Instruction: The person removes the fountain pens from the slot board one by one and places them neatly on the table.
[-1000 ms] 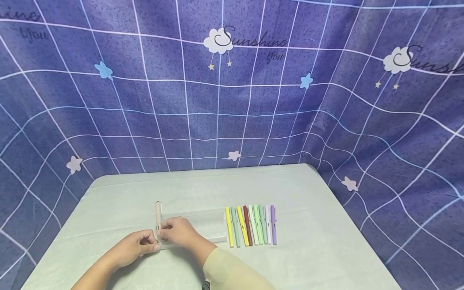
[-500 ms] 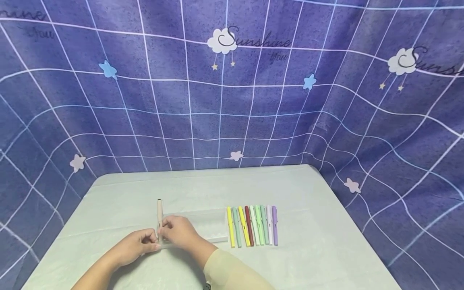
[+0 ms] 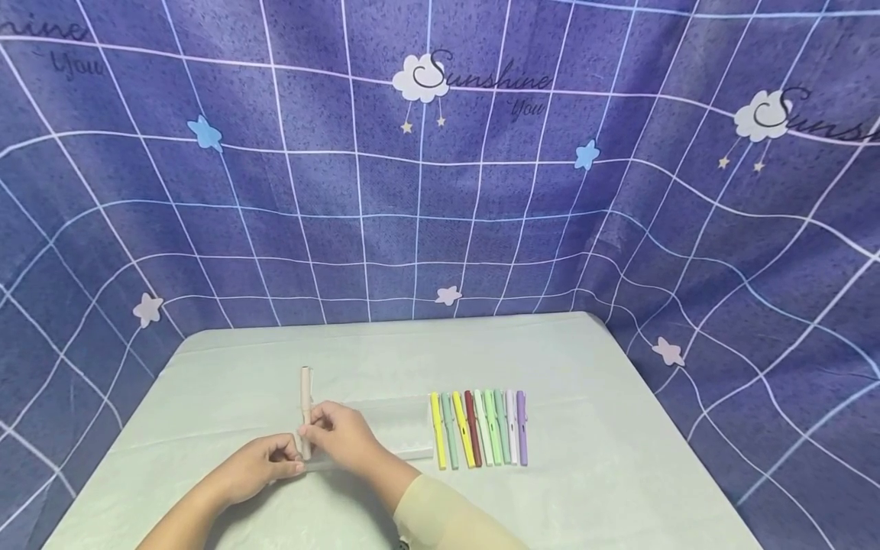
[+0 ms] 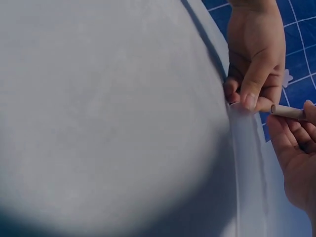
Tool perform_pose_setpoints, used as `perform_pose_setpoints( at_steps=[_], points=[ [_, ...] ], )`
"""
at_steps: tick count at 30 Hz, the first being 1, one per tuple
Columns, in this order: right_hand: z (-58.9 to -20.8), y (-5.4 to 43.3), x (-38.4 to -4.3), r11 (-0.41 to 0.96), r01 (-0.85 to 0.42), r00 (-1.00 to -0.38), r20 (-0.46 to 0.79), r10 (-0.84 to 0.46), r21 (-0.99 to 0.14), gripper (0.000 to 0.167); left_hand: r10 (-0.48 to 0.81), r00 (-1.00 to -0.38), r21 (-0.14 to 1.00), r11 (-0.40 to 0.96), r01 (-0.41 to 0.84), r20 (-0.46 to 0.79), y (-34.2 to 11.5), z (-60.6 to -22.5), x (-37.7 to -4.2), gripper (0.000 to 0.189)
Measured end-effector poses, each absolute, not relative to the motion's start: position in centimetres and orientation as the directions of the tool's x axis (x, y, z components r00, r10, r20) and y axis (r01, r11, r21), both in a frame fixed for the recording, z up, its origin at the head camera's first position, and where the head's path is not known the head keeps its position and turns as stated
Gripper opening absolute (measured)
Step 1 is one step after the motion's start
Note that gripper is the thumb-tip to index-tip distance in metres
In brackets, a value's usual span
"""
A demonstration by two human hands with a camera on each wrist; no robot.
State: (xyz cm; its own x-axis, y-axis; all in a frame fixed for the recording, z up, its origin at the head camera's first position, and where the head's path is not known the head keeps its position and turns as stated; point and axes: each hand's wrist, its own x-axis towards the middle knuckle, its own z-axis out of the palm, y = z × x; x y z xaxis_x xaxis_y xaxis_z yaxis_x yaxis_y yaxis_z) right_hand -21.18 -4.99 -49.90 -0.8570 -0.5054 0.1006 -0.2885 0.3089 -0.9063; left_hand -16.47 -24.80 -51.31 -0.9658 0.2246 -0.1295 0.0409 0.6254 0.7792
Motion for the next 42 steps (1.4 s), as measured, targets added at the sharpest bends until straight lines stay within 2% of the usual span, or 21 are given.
perform_pose_setpoints(
  at_steps=[10, 42],
  points=[
    [-51.4, -3.8, -21.2, 0.23, -0.179, -0.863, 0.041, -0.504, -0.957, 0.012, 0.207, -0.971, 0.769, 0.638, 0.042, -0.118, -24.7, -51.4, -16.5, 0.025],
    [-51.2, 1.6, -21.3, 0.259, -0.169, -0.887, 0.032, -0.461, -0.951, 0.01, 0.221, -0.97, 0.763, 0.643, 0.066, -0.102, -24.9, -51.6, -16.6, 0.024]
  ],
)
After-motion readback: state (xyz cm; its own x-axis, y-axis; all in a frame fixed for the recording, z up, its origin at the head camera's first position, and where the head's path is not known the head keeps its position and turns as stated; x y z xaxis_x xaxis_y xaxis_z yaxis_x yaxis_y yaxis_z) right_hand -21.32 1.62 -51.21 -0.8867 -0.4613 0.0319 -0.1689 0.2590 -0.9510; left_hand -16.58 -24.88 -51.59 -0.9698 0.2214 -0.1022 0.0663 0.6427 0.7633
